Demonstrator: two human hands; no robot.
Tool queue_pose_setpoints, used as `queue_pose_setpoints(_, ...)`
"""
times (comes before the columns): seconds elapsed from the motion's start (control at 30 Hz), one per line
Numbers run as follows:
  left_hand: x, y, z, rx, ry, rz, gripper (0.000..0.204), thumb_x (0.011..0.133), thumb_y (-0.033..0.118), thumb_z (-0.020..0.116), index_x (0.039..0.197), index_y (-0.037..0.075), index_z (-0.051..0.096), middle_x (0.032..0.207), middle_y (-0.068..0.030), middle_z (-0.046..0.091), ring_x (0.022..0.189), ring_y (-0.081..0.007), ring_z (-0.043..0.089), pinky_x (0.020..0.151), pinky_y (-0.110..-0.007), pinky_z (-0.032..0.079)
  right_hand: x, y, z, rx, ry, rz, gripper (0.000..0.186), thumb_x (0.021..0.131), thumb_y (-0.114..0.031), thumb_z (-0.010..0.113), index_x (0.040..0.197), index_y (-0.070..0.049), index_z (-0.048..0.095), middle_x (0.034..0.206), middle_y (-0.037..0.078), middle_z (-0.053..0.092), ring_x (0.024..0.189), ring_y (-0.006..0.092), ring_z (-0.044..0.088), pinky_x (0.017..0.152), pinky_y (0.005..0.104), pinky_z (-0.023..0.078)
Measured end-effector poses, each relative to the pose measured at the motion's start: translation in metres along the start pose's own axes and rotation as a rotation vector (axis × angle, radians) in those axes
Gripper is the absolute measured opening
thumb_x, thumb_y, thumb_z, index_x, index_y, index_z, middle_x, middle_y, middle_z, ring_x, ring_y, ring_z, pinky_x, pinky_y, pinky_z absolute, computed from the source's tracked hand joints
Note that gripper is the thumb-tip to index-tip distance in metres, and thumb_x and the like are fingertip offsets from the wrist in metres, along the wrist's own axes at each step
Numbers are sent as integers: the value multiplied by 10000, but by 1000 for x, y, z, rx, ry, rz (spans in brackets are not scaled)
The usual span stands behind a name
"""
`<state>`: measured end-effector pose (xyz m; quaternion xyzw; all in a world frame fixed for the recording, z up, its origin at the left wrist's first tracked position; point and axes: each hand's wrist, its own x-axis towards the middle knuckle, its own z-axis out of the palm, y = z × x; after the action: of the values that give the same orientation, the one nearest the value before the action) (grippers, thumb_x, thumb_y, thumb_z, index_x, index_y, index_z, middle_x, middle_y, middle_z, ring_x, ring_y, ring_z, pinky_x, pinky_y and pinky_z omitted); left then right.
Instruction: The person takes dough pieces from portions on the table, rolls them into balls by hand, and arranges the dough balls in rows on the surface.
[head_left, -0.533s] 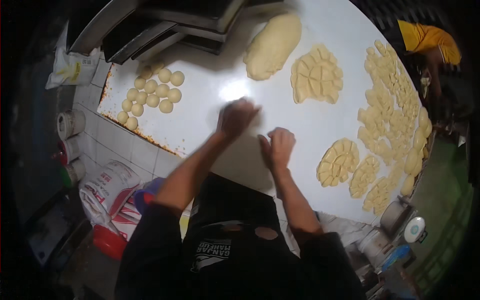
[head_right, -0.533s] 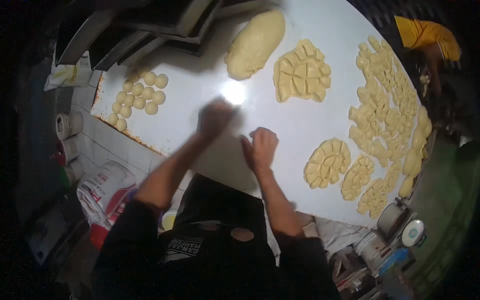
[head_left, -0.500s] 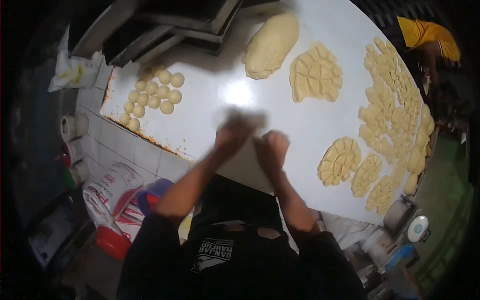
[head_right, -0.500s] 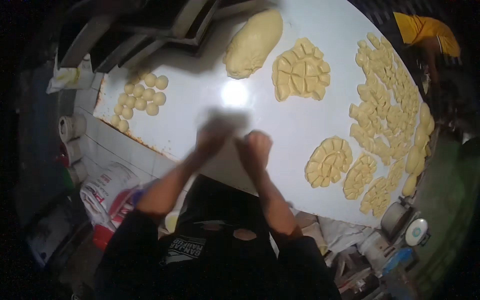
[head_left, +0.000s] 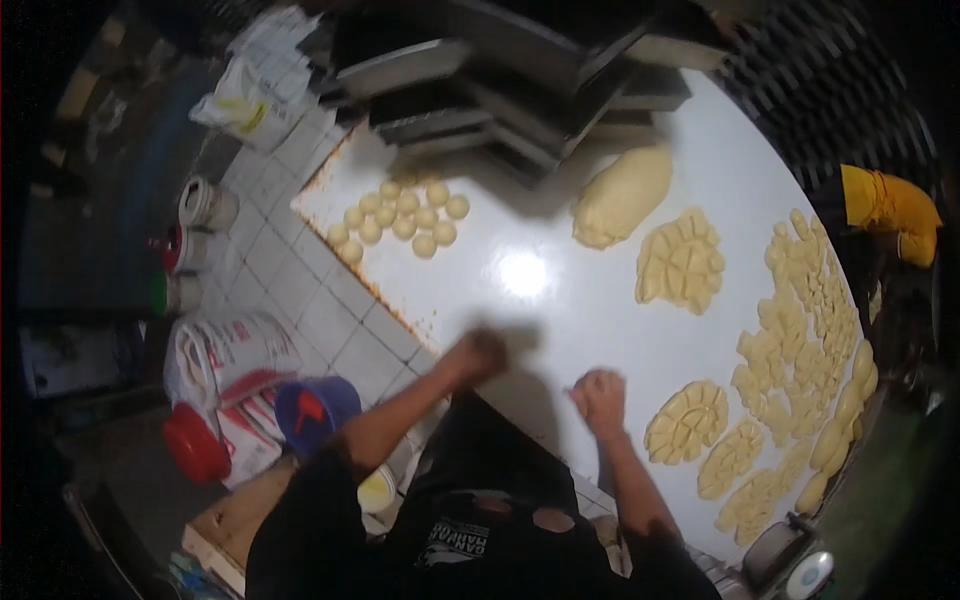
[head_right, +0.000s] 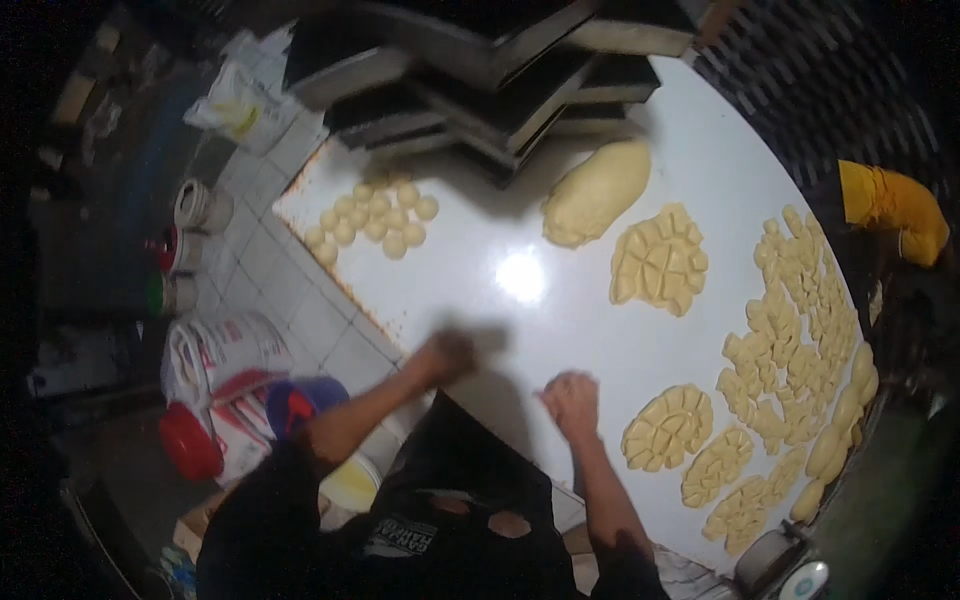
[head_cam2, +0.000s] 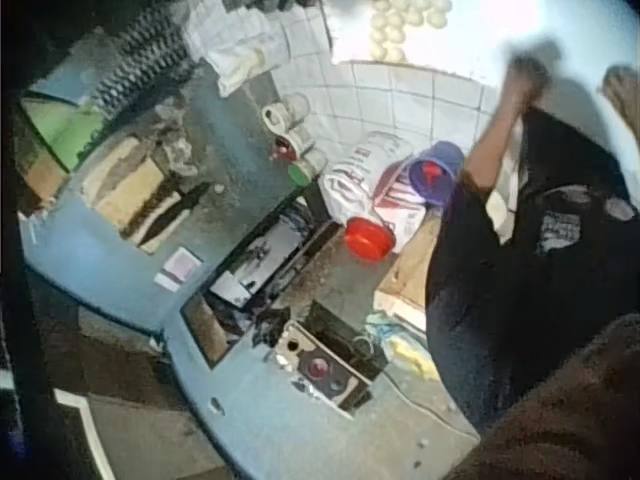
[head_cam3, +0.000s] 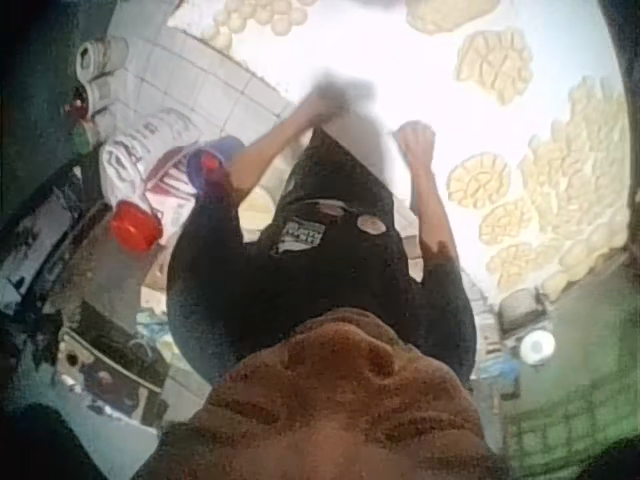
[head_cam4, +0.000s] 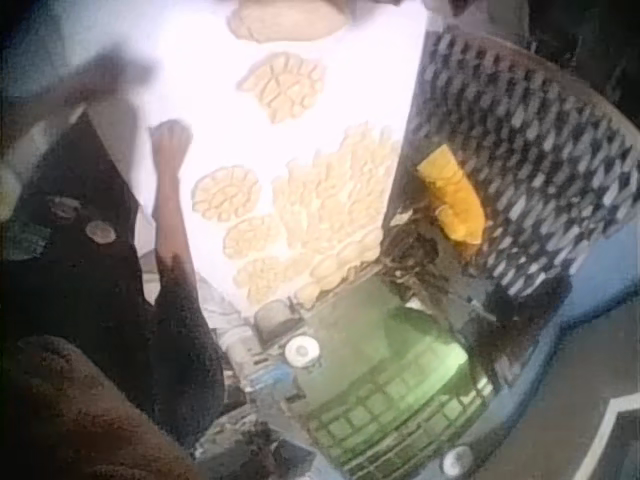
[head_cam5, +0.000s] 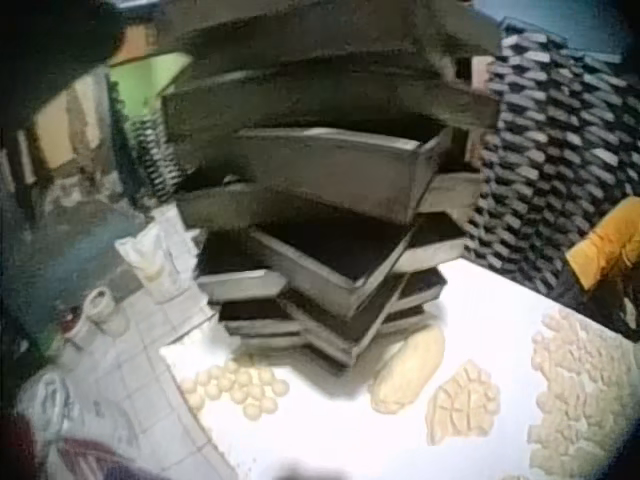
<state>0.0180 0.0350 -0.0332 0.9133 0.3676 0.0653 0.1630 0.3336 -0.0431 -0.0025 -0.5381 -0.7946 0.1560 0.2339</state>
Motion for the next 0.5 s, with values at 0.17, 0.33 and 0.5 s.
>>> queue_pose_setpoints(0.17,61,61,-1,-269,753,-87,260,830,238,862,882,117,638,1060,-108,678,1103,-296,645,896,-470,505,43,-17,29,-129,126,375,311,858,-244,835,973,-50,622,1019,158,615,992,405,550,872,526,410)
queue_pose_setpoints(0.33,8,-9,-12,-173,80,-4,117,889,178,754,906,86,684,989,-106,688,988,-304,669,855,-459,531,10,26,-4,-84,6,139,186,909,-156,777,919,-44,629,984,154,622,949,395,552,853,532,409)
queue_pose_setpoints(0.5,41,43,-11,-175,412,-292,215,893,262,760,1017,99,696,1209,-89,656,1223,-307,589,1060,-471,463,52,-24,6,-97,145,377,159,943,-74,724,1061,-13,636,1099,219,631,1094,414,572,1002,546,429)
